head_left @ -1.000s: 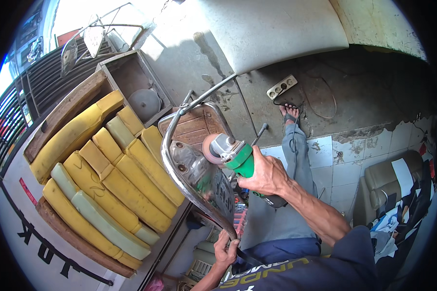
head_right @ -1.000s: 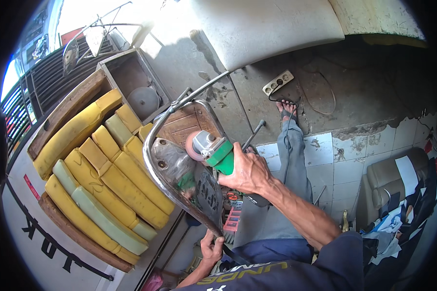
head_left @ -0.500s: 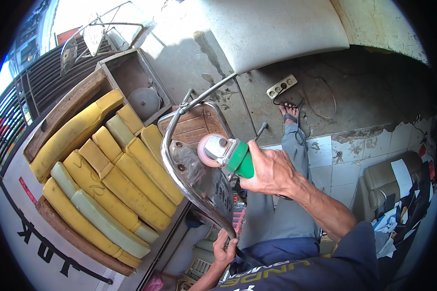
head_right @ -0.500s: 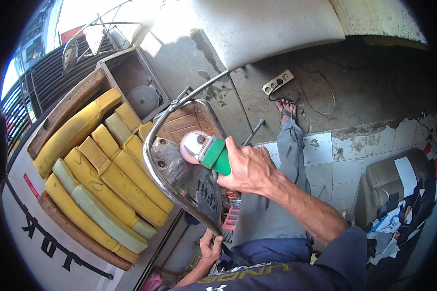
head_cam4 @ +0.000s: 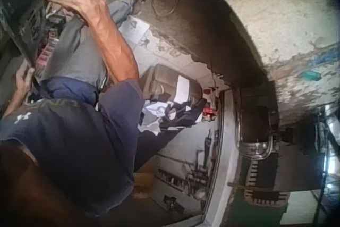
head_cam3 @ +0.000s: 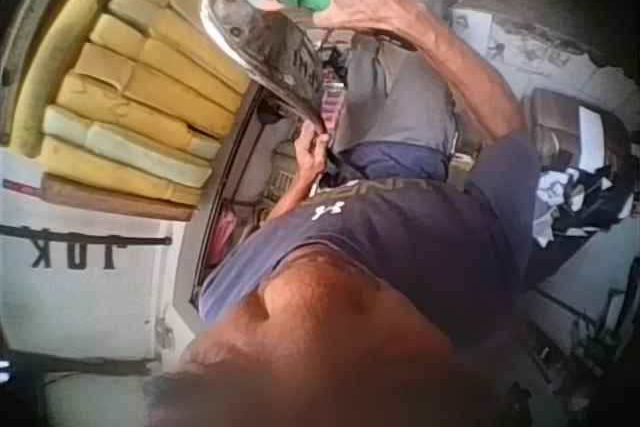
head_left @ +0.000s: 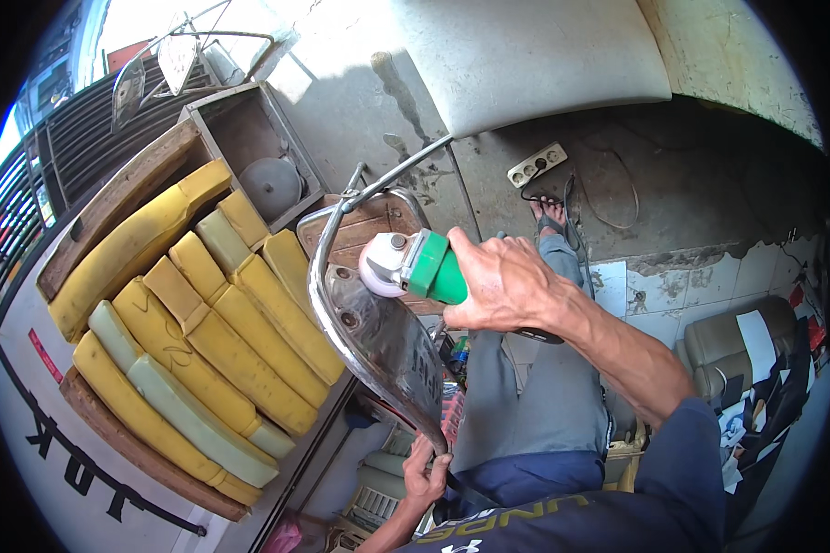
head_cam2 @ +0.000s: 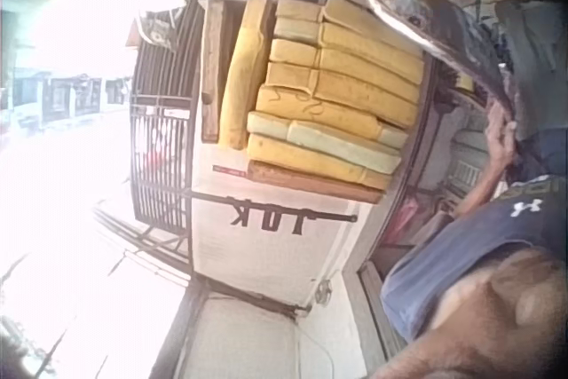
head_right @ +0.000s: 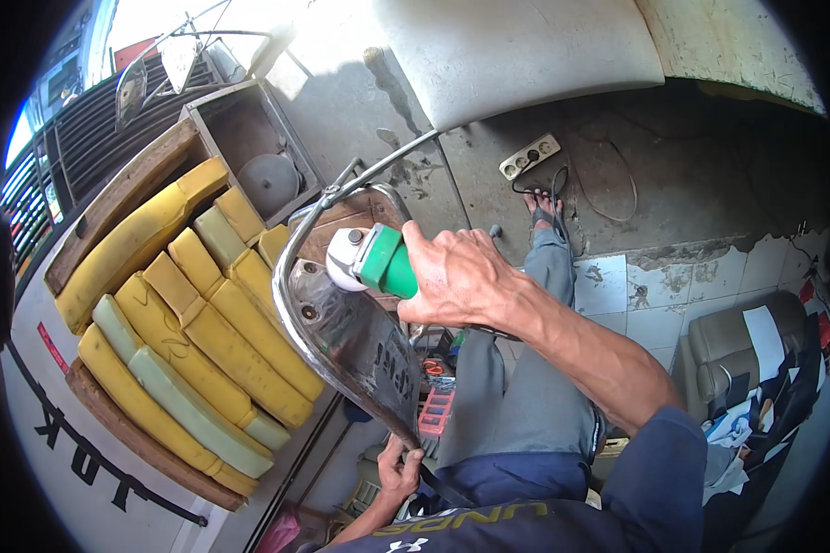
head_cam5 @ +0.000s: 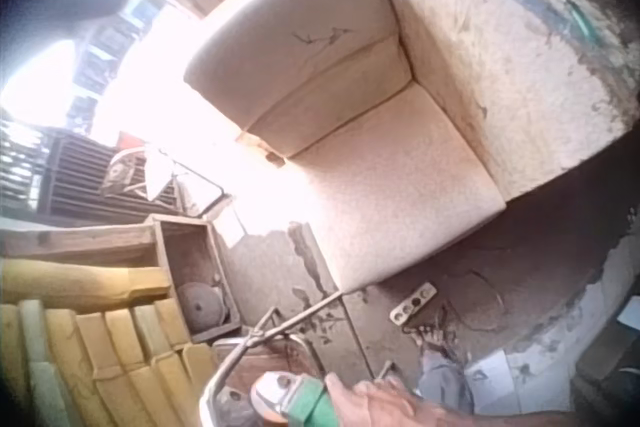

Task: The person polishes the chrome metal frame of a chair using a handheld power buffer, moving the tool along the curved surfaces of the frame while holding it by hand.

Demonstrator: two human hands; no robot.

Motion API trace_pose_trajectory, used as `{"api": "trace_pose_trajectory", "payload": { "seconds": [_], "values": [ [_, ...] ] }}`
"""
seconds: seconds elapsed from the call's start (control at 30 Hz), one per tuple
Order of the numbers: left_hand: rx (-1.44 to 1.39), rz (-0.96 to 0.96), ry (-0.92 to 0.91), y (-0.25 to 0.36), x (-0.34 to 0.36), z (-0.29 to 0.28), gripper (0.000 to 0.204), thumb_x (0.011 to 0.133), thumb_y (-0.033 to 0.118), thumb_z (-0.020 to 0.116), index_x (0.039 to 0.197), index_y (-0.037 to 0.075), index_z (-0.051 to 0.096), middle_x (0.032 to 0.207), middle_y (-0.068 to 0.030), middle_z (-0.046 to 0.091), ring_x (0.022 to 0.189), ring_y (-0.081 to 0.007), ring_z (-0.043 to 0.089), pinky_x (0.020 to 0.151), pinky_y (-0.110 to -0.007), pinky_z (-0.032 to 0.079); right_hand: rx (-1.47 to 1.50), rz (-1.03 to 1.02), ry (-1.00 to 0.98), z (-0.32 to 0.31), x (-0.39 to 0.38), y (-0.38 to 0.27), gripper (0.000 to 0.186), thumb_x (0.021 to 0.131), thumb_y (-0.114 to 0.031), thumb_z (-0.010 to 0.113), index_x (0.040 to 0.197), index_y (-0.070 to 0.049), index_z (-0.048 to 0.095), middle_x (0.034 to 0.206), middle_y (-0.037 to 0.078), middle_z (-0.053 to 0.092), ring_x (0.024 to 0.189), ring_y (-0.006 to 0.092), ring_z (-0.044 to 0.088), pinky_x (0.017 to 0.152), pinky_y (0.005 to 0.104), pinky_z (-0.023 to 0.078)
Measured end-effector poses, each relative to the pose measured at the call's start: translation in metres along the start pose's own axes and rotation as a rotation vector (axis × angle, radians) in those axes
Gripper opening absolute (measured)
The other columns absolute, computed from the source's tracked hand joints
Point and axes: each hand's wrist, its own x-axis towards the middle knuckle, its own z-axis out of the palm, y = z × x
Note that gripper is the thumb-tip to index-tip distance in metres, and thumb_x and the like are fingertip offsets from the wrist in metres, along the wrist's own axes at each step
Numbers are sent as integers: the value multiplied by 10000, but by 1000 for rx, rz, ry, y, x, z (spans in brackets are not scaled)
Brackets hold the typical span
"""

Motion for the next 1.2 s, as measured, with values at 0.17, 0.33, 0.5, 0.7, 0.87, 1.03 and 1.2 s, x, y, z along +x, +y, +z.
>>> {"api": "trace_pose_trajectory", "payload": {
  "seconds": [0.17, 0.33, 0.5, 0.7, 0.87, 1.03, 1.2],
  "values": [
    [17, 45, 38, 2, -1, 3, 228, 909, 115, 713, 1036, -68, 662, 1084, -212, 681, 1081, -402, 648, 1030, -434, 458, 12, 5, -62, -10, 6, -2, 675, 725, -379, 761, 1128, 104, 516, 803, 336, 701, 800, 512, 728, 785, 556, 590],
    [35, 82, 37, 5, 4, 2, 242, 911, 115, 711, 1050, -76, 663, 1094, -222, 682, 1087, -405, 645, 1027, -435, 460, 15, 15, -45, -6, 8, 0, 682, 717, -385, 760, 1125, 103, 514, 811, 337, 701, 805, 515, 727, 790, 559, 584],
    [12, 50, 19, 0, -2, 1, 260, 918, 133, 712, 1070, -73, 667, 1100, -219, 683, 1095, -401, 648, 1033, -431, 459, 90, 69, -32, 6, 4, -4, 715, 695, -394, 765, 1130, 110, 503, 802, 345, 691, 814, 521, 723, 799, 554, 583],
    [37, 43, -25, -3, -2, -2, 256, 946, 152, 703, 1063, -71, 661, 1111, -204, 684, 1100, -347, 647, 1026, -405, 460, 205, 104, -41, 22, -8, 6, 738, 692, -402, 768, 1157, 100, 490, 822, 348, 696, 833, 522, 724, 807, 555, 584],
    [53, 108, -10, -1, 1, -2, 240, 955, 153, 693, 1052, -64, 657, 1081, -191, 679, 1044, -313, 642, 985, -388, 472, 300, 166, -85, 34, -13, 19, 756, 693, -413, 771, 1191, 86, 499, 869, 346, 706, 861, 527, 721, 822, 546, 583],
    [49, 88, -5, -5, -3, 0, 252, 969, 182, 688, 1044, -56, 651, 1051, -179, 676, 1008, -302, 639, 957, -392, 477, 269, 270, -95, 29, -7, 9, 800, 696, -417, 766, 1236, 107, 492, 911, 354, 709, 894, 530, 720, 863, 522, 583],
    [51, 66, -7, -5, -6, -1, 253, 969, 189, 692, 1035, -53, 654, 1030, -171, 674, 996, -295, 637, 949, -392, 479, 376, 131, -83, 39, -12, 14, 804, 696, -419, 768, 1234, 113, 497, 918, 361, 711, 903, 518, 725, 853, 527, 583]
  ]
}}
